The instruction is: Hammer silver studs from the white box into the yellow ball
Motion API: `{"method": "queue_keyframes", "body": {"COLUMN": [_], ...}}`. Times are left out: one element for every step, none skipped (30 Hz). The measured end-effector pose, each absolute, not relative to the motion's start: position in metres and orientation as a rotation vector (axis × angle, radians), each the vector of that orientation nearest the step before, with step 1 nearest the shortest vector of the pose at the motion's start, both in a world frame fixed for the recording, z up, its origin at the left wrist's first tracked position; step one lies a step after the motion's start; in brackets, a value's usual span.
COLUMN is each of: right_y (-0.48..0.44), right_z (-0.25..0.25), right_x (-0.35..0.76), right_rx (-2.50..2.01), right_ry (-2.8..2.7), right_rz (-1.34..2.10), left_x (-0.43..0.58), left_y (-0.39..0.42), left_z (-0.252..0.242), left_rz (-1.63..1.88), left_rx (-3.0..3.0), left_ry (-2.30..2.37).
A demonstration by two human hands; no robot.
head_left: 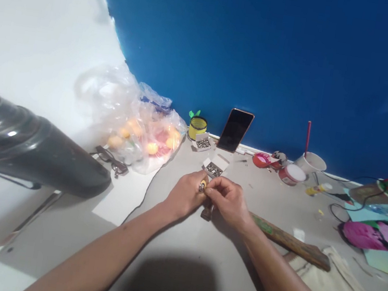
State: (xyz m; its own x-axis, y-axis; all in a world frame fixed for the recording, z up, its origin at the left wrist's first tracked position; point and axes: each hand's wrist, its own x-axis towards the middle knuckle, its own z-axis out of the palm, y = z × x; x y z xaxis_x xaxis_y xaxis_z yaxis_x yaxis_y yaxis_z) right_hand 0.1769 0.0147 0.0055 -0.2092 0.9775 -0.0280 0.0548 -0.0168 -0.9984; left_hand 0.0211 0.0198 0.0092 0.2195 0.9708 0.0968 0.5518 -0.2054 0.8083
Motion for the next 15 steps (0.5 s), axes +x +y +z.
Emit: {"method": "queue_keyframes", "body": {"right_y": [0.013, 0.012, 0.010, 0.009, 0.008, 0.007, 0.006, 0.006, 0.006, 0.006, 0.005, 0.006, 0.006, 0.006, 0.007], "right_z": [0.005, 0.005, 0.004, 0.004, 0.003, 0.003, 0.003, 0.004, 0.004, 0.005, 0.005, 0.006, 0.007, 0.008, 0.009], "right_x": [0.176, 0.175, 0.174, 0.173, 0.172, 0.172, 0.171, 0.171, 0.170, 0.170, 0.170, 0.170, 0.170, 0.170, 0.170], "right_rx": [-1.169, -1.180, -1.189, -1.192, -1.194, -1.192, -1.188, -1.181, -1.174, -1.171, -1.171, -1.173, -1.182, -1.195, -1.212], "right_ry": [-1.408, -1.429, -1.457, -1.491, -1.529, -1.569, -1.607, -1.638, -1.663, -1.679, -1.686, -1.683, -1.668, -1.643, -1.611], "right_rz": [1.334, 1.305, 1.264, 1.211, 1.141, 1.059, 0.971, 0.889, 0.821, 0.773, 0.748, 0.751, 0.786, 0.853, 0.942], "left_x": [0.022, 0.023, 0.024, 0.025, 0.026, 0.027, 0.028, 0.029, 0.030, 0.030, 0.031, 0.032, 0.033, 0.033, 0.034], "left_y": [0.019, 0.019, 0.018, 0.018, 0.017, 0.016, 0.016, 0.015, 0.014, 0.014, 0.013, 0.013, 0.012, 0.012, 0.011], "left_z": [0.009, 0.009, 0.009, 0.009, 0.009, 0.008, 0.008, 0.008, 0.007, 0.007, 0.007, 0.006, 0.006, 0.006, 0.006], "left_rz": [0.836, 0.841, 0.847, 0.854, 0.864, 0.876, 0.889, 0.902, 0.918, 0.934, 0.949, 0.963, 0.972, 0.977, 0.976], "left_rx": [1.848, 1.838, 1.827, 1.815, 1.802, 1.787, 1.773, 1.761, 1.747, 1.733, 1.718, 1.696, 1.662, 1.615, 1.561], "left_ry": [1.420, 1.439, 1.459, 1.478, 1.496, 1.511, 1.521, 1.528, 1.534, 1.539, 1.539, 1.535, 1.526, 1.513, 1.498]}}
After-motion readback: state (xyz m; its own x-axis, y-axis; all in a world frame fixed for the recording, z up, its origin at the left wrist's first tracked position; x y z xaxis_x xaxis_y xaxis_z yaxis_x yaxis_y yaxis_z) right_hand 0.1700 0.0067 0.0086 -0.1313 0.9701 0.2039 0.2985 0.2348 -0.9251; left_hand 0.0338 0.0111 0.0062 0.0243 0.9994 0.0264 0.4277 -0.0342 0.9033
